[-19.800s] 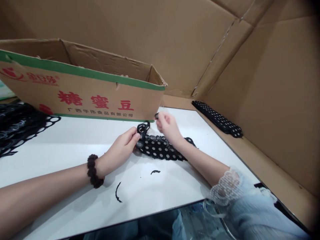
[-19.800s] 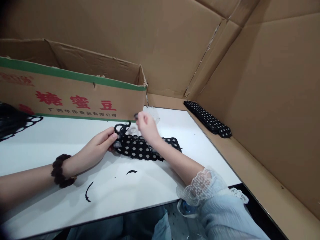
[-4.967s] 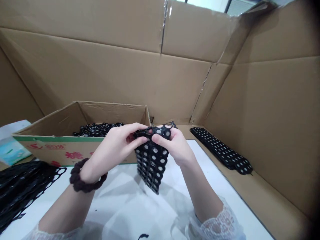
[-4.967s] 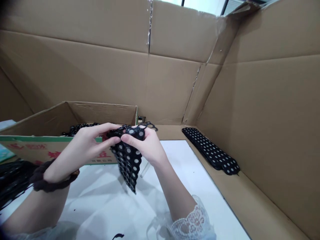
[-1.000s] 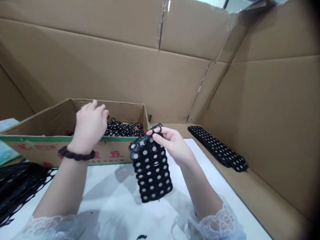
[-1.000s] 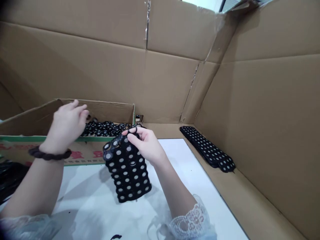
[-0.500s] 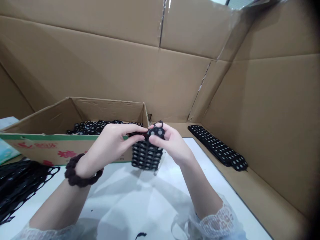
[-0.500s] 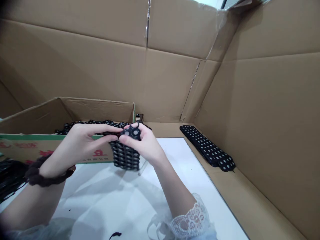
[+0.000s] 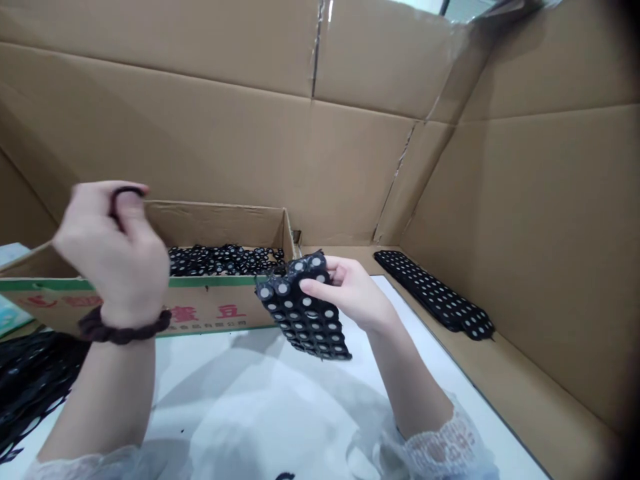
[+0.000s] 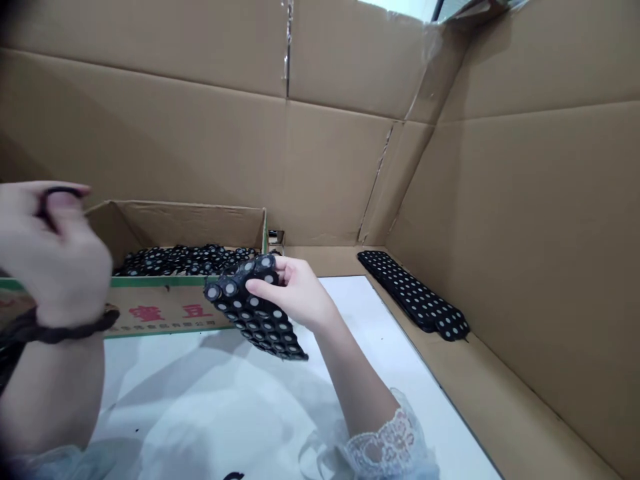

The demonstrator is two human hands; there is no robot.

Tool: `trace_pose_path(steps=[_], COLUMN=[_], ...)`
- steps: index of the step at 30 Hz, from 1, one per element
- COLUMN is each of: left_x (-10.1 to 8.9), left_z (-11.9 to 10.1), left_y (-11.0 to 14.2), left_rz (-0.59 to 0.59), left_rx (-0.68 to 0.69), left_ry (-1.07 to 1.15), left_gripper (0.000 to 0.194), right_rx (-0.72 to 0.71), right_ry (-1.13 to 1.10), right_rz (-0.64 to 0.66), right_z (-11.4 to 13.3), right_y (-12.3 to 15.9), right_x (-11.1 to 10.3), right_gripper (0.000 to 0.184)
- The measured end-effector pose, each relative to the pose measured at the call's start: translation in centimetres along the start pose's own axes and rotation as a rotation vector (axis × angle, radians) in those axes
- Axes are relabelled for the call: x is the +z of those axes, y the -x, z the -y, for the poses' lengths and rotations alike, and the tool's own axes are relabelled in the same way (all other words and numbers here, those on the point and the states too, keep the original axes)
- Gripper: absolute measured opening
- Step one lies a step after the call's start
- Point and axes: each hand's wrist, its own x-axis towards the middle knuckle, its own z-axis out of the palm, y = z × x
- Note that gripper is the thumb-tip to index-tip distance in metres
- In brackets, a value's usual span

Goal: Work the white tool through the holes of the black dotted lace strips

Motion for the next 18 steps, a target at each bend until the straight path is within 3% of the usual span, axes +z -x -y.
trace_pose_path(steps=[2, 6, 9, 13, 18], left_x=[1.2, 2.1, 0.7, 0.0, 1.2], left_z=[0.4, -0.3, -2.2, -5.1, -6.0], left_y=[-0.1, 0.2, 1.1, 3.3, 4.0], left_rz=[0.016, 0.252, 0.367, 0.639, 0.722], left_rx=[0.129, 0.263, 0.289, 0.37, 0.26], left_ry=[-0.142, -0.215, 0.013, 0.257, 0.411], left_gripper=[0.037, 0.045, 0.039, 0.039, 0.025], right_rx=[0.008, 0.008, -0.009, -0.068, -0.198], right_ry=[-0.02, -0.051, -0.066, 0.0, 0.17], right_rz=[-0.053, -0.084, -0.05, 0.031, 0.035], right_z=[-0.7, -1.7, -1.8, -1.6, -0.9], right_y=[-0.5, -1.1, -1.2, -1.1, -0.5], right_x=[0.1, 0.6, 0.9, 1.2, 1.6], right_gripper=[0.023, 0.023, 0.022, 0.021, 0.02])
